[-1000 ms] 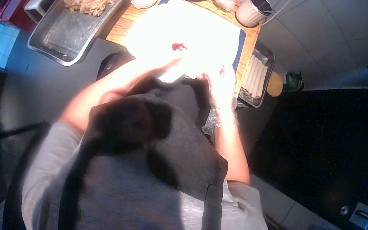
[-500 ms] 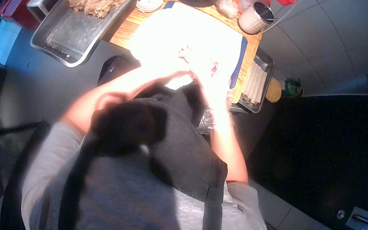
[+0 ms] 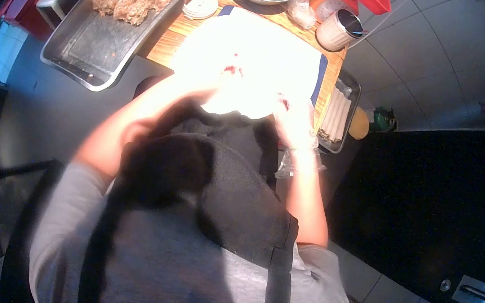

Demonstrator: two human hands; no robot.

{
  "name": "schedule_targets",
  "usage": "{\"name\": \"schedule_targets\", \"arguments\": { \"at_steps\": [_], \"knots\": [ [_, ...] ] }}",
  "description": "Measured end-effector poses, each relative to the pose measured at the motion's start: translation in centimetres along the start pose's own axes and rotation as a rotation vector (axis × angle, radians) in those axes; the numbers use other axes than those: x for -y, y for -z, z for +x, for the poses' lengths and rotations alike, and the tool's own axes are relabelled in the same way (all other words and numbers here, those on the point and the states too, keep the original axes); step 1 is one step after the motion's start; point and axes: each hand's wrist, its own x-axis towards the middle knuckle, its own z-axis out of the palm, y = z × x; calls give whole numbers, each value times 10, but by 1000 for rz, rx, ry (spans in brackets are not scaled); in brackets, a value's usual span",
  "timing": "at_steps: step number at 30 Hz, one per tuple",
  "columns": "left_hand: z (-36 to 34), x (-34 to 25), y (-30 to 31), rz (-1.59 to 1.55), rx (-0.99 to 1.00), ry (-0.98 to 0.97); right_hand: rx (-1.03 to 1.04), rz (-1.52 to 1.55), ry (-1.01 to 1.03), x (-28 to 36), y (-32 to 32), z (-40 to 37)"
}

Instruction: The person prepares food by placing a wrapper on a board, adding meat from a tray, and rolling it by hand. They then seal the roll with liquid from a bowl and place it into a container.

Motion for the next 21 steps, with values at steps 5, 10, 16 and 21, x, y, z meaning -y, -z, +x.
{"name": "schedule_targets", "arguments": {
  "at_steps": [5,10,16,21],
  "knots": [
    [30,7,66,-279,43,435,61,-259,17,27,27,4],
    [65,-27,211,-8,-375,555,-45,-169,-82,23,31,34],
    [54,1,273,-95,-591,138,107,-350,-59,9,38,93],
    [60,-12,268,-85,-242,222,113,-318,137,47,34,87]
  ]
}}
